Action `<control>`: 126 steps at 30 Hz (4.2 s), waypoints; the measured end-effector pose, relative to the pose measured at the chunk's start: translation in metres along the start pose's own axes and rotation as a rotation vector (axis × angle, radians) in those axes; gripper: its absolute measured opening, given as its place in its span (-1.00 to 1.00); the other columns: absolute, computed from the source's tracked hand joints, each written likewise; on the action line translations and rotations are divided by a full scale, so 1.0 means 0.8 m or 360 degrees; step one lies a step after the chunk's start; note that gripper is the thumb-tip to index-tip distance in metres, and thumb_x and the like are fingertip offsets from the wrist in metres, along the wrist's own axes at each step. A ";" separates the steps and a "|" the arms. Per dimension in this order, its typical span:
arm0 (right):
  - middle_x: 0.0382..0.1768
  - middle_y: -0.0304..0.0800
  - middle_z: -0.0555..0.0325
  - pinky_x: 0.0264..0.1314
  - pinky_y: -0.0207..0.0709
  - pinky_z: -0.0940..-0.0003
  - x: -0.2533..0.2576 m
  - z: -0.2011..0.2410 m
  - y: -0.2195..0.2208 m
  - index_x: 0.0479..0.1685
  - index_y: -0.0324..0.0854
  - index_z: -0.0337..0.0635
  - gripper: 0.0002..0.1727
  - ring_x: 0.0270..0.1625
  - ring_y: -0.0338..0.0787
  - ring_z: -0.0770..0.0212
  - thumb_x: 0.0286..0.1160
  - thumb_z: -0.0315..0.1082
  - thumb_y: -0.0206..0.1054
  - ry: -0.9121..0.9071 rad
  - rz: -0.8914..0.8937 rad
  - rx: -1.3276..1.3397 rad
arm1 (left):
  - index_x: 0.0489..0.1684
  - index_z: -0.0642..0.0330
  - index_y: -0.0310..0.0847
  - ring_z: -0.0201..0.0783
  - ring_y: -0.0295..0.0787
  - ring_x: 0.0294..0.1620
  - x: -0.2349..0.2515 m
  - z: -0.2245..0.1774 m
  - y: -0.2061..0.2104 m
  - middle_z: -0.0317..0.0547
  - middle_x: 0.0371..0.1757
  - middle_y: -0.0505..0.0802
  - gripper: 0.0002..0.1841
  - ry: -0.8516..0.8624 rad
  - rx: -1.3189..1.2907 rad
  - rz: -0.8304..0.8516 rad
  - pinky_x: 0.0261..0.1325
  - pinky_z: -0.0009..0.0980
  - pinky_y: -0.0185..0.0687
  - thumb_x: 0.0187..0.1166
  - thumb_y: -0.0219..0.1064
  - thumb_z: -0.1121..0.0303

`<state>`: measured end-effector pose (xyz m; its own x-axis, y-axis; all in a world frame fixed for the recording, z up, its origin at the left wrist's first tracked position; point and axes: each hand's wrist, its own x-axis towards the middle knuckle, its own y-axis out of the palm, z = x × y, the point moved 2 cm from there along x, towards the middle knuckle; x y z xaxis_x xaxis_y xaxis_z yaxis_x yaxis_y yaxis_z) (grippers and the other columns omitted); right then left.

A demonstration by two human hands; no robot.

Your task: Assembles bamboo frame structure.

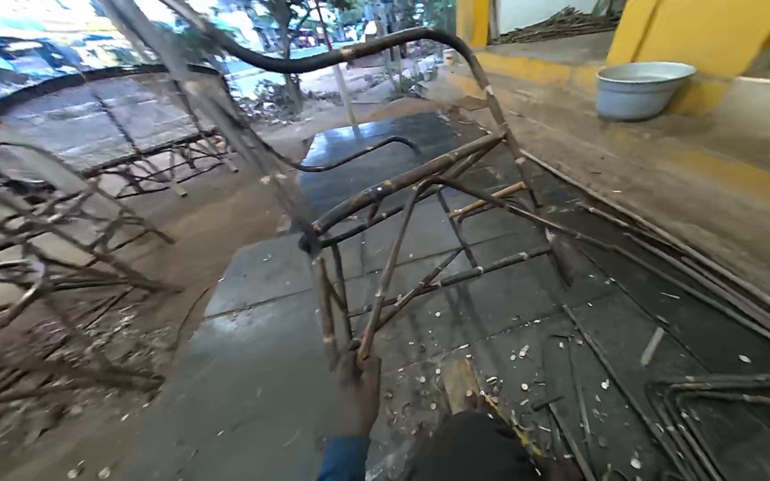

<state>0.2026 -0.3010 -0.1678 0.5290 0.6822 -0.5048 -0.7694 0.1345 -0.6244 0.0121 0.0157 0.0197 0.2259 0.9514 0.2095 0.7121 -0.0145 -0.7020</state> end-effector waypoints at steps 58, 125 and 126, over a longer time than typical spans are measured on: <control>-0.34 0.81 0.01 -0.03 0.64 -0.17 0.105 0.337 -0.039 -0.21 0.76 -0.09 -0.24 -0.15 0.84 -0.05 0.46 0.51 0.16 -0.0676 -0.0194 -0.0241 | 0.59 -0.01 0.54 -0.21 0.62 -0.70 0.020 -0.001 -0.016 -0.08 -0.39 0.79 -0.47 -0.0111 -0.0627 0.0136 -0.56 -0.23 0.71 0.66 0.42 0.08; -0.58 0.57 0.22 -0.35 0.53 0.20 0.107 0.281 -0.010 -0.35 0.72 -0.13 -0.34 -0.52 0.56 0.30 0.51 0.37 0.29 -0.0762 0.0320 0.0525 | 0.32 0.20 0.74 -0.29 0.84 -0.39 -0.040 -0.012 0.001 0.02 0.12 0.80 -0.62 0.0411 -0.0166 -0.0153 -0.36 -0.24 0.90 0.68 0.36 0.17; -0.57 0.59 0.16 -0.31 0.54 0.12 0.117 0.276 -0.005 -0.38 0.70 -0.14 -0.31 -0.48 0.60 0.21 0.50 0.40 0.27 -0.0702 0.0326 0.0386 | 0.28 0.23 0.75 -0.25 0.84 -0.37 -0.038 -0.011 0.003 0.06 0.10 0.82 -0.63 0.0468 -0.0064 -0.0193 -0.33 -0.22 0.89 0.68 0.36 0.18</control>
<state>0.1759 -0.0790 -0.0810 0.1992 0.9417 -0.2712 -0.9293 0.0936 -0.3574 0.0124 -0.0160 0.0176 0.3161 0.8172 0.4820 0.7699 0.0760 -0.6336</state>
